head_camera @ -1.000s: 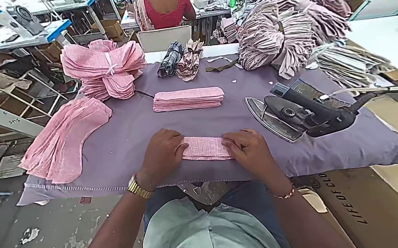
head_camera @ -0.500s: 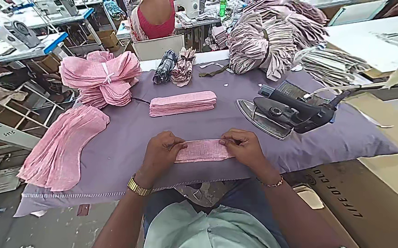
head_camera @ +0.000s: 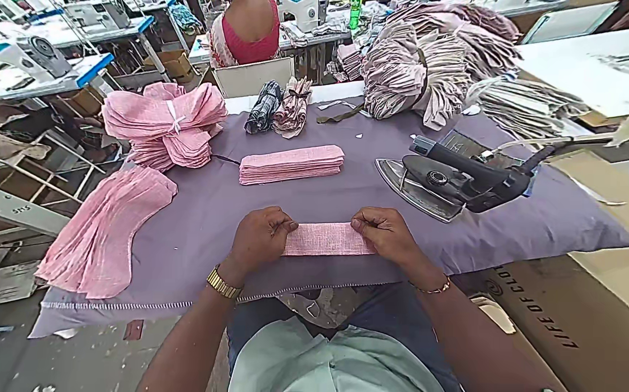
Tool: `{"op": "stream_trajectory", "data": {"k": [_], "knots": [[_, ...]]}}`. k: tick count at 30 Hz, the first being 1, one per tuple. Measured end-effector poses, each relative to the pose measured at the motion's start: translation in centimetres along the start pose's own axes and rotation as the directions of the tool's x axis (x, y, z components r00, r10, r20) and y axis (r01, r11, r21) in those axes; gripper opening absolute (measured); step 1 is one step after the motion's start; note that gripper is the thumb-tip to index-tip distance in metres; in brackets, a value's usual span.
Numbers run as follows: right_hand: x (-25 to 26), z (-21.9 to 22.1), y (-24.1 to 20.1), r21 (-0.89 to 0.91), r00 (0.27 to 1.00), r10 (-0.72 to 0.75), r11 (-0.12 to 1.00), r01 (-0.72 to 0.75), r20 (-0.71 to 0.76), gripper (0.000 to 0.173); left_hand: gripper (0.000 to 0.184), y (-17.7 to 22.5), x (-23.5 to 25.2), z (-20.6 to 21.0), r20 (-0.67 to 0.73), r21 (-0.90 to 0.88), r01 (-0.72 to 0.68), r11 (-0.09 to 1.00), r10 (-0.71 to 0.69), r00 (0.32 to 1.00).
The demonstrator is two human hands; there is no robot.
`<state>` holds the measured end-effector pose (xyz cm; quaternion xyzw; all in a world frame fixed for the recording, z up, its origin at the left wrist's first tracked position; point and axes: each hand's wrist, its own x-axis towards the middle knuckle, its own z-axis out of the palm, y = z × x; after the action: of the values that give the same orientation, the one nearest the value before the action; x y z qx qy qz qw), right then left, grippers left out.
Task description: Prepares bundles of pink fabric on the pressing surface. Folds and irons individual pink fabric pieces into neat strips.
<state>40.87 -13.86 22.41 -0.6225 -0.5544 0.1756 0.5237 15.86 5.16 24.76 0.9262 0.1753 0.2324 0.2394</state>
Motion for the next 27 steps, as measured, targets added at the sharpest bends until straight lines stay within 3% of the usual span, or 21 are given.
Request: {"op": "stream_trajectory", "data": {"k": [3, 5, 7, 9, 11, 13, 18, 22, 24, 27], "knots": [[0.0, -0.9, -1.4, 0.096, 0.999, 0.002, 0.995, -0.007, 0.054, 0.022, 0.027, 0.5, 0.0, -1.3, 0.015, -0.169, 0.024, 0.985, -0.022, 1.0], [0.1, -1.4, -2.3, 0.085, 0.995, -0.017, 0.996, 0.008, 0.101, 0.025, 0.026, 1.1, 0.1, -2.4, 0.063, -0.173, 0.079, 0.982, -0.069, 0.996], [0.7, -1.3, -2.3, -0.072, 0.991, 0.02, 0.997, -0.011, 0.134, 0.03, 0.031, 1.0, 0.7, -2.8, 0.158, -0.076, 0.163, 0.984, -0.149, 0.976], [1.7, -0.6, -1.5, -0.358, 0.981, 0.128, 0.931, -0.068, 0.146, 0.034, 0.035, 0.4, 1.9, -2.4, 0.263, 0.106, 0.254, 0.961, -0.274, 0.925], [2.3, 0.3, -1.1, -0.55, 0.973, 0.189, 0.831, -0.088, 0.13, 0.034, 0.038, 0.1, 2.7, -1.5, 0.277, 0.262, 0.319, 0.911, -0.387, 0.88], [1.9, 0.7, -1.0, -0.625, 0.986, 0.153, 0.777, -0.079, 0.065, 0.033, 0.042, 0.4, 2.6, -1.2, 0.234, 0.358, 0.336, 0.871, -0.432, 0.871], [-0.4, 1.2, 0.3, -0.706, 0.981, -0.126, 0.708, -0.014, -0.146, 0.031, 0.047, -0.5, 0.3, -0.5, -0.001, 0.44, 0.288, 0.851, -0.32, 0.947], [-1.4, 0.7, 0.5, -0.626, 0.927, -0.265, 0.778, 0.043, -0.266, 0.019, 0.041, -1.0, -0.7, 0.6, -0.13, 0.397, 0.232, 0.888, -0.196, 0.972], [-1.9, 0.3, -0.6, -0.564, 0.901, -0.366, 0.806, 0.181, -0.233, 0.019, 0.04, -1.2, -0.8, 0.8, -0.159, 0.393, 0.214, 0.894, -0.163, 0.974], [-3.7, 1.4, -2.2, -0.529, 0.925, -0.379, 0.784, 0.326, 0.008, 0.03, 0.037, -1.2, -1.0, 0.8, -0.157, 0.392, 0.202, 0.898, -0.151, 0.976]]}}
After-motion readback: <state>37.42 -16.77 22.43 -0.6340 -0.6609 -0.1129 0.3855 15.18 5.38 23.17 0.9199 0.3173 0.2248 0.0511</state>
